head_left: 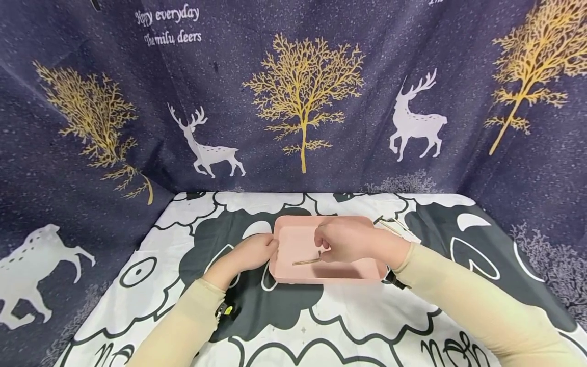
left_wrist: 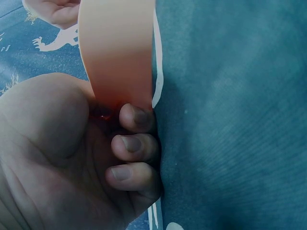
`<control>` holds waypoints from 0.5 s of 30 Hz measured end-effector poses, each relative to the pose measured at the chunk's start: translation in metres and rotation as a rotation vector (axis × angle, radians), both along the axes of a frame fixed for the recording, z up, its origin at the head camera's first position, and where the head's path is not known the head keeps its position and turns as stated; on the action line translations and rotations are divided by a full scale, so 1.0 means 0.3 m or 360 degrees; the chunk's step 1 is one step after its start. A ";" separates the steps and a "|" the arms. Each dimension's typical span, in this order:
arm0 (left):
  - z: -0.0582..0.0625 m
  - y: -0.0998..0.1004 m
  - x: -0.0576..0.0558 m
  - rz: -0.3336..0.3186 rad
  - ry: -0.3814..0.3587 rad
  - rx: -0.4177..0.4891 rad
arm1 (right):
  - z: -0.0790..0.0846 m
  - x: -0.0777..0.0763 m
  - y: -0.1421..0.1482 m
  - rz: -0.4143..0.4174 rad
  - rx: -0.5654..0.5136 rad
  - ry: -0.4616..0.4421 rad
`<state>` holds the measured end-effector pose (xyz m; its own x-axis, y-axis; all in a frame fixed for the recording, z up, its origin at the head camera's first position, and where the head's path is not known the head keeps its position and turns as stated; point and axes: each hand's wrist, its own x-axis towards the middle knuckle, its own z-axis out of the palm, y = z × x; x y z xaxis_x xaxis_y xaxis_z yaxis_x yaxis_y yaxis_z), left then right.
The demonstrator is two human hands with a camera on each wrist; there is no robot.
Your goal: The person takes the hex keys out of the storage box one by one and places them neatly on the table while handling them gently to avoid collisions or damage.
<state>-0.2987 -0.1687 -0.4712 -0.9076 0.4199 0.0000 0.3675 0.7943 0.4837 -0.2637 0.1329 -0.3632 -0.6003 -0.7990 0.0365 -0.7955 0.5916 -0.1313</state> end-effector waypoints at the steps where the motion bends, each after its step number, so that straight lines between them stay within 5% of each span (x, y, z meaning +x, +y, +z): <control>1: 0.013 0.009 0.006 0.0026 -0.0027 -0.0021 | -0.004 -0.001 -0.003 0.0032 -0.0006 0.0010; 4: -0.022 -0.003 -0.017 -0.0005 0.0012 -0.0019 | -0.012 -0.002 -0.018 0.0092 -0.0010 0.0029; 10: 0.062 0.014 0.041 -0.0017 -0.0016 0.0006 | -0.034 0.001 -0.049 0.0076 0.0010 -0.0018; 15: 0.025 0.005 0.016 -0.0037 0.0020 0.0002 | -0.049 0.001 -0.076 0.0064 0.0067 -0.0011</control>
